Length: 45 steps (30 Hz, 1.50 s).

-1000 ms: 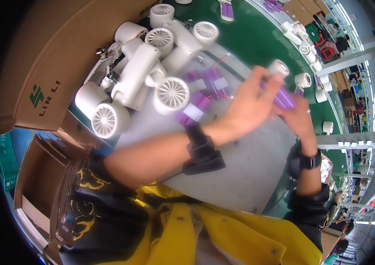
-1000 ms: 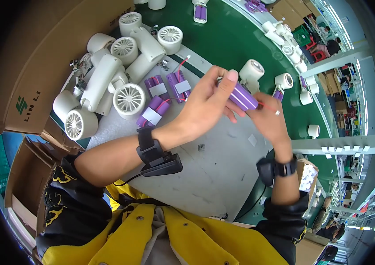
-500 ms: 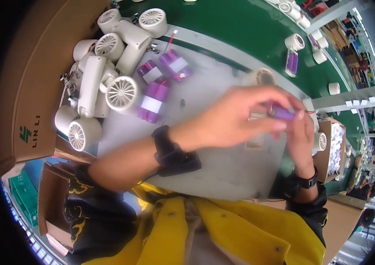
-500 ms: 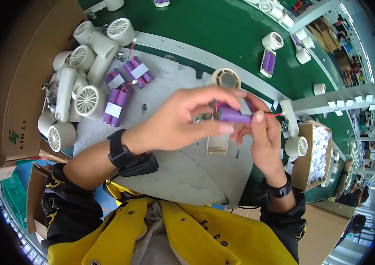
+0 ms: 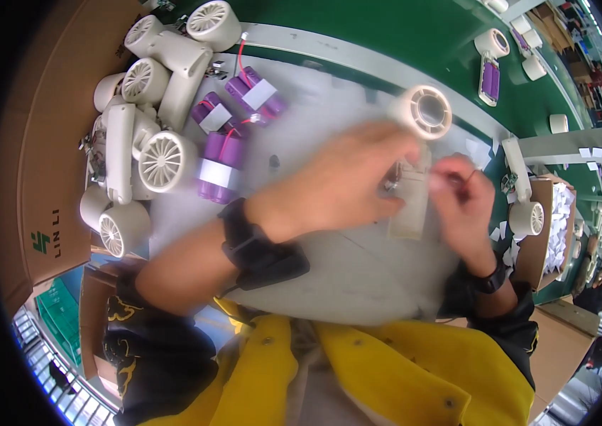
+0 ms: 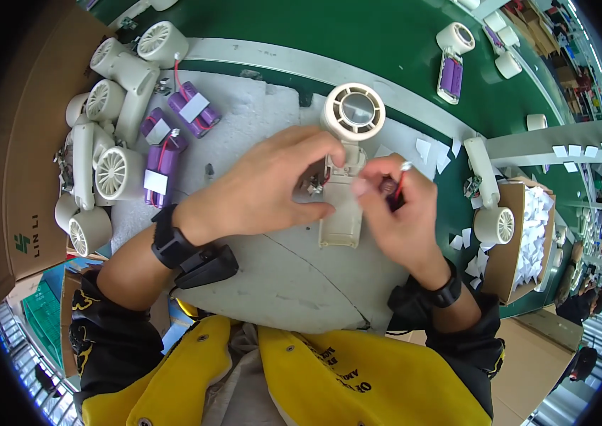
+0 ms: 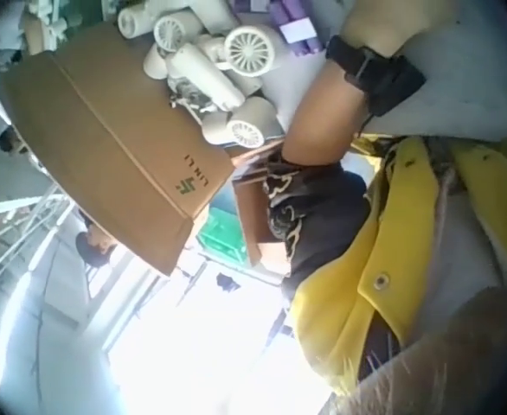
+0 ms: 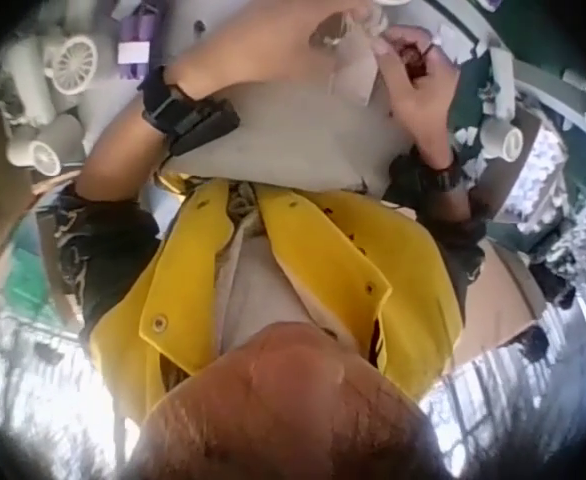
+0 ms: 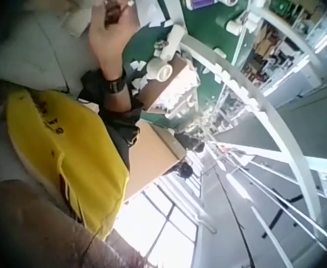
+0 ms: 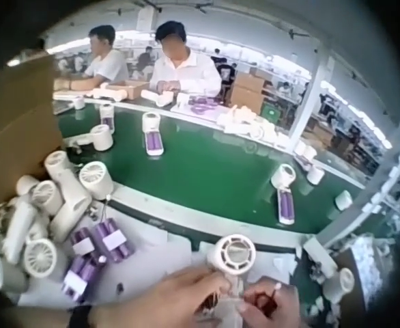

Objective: The person connects a battery pack to a circuit board, fits them into a fan housing, and then removes them to repeat the process.

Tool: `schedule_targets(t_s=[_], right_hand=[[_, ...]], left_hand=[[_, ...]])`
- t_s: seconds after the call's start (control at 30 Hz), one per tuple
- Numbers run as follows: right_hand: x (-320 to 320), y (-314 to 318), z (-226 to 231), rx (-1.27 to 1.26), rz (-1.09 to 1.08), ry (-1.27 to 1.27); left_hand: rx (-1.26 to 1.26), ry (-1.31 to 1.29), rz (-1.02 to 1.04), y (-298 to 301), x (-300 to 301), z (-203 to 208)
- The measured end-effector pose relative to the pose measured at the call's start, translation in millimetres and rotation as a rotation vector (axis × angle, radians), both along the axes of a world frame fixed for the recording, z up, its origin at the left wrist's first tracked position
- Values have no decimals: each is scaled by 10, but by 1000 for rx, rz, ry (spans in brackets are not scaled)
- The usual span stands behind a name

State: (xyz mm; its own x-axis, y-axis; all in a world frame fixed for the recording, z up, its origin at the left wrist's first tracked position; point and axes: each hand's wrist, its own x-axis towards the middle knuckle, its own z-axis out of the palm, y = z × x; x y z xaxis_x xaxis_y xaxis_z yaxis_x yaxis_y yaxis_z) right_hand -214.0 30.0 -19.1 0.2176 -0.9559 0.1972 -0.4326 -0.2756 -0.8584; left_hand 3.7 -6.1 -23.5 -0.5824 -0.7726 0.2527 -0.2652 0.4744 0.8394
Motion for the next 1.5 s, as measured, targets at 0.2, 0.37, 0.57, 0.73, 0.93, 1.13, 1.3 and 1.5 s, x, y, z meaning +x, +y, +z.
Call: schedule_targets(t_s=[0.2, 0.37, 0.57, 0.73, 0.93, 1.13, 1.3, 1.5], right_hand=[[156, 25, 56, -74, -32, 201], [170, 38, 51, -163, -43, 256], [193, 54, 73, -125, -23, 275], [152, 31, 18, -133, -18, 258], [172, 29, 43, -122, 9, 254], [141, 6, 91, -118, 71, 203], [113, -16, 85, -232, 114, 200], [126, 10, 96, -196, 90, 204]], left_hand=[[197, 22, -70, -112, 131, 84], [324, -12, -161, -157, 206, 208], [-70, 49, -152, -172, 271, 71], [51, -67, -196, -159, 273, 191], [-52, 136, -149, -144, 175, 145], [138, 173, -173, -162, 193, 144], [139, 224, -102, -164, 168, 126], [183, 170, -70, -177, 191, 136]])
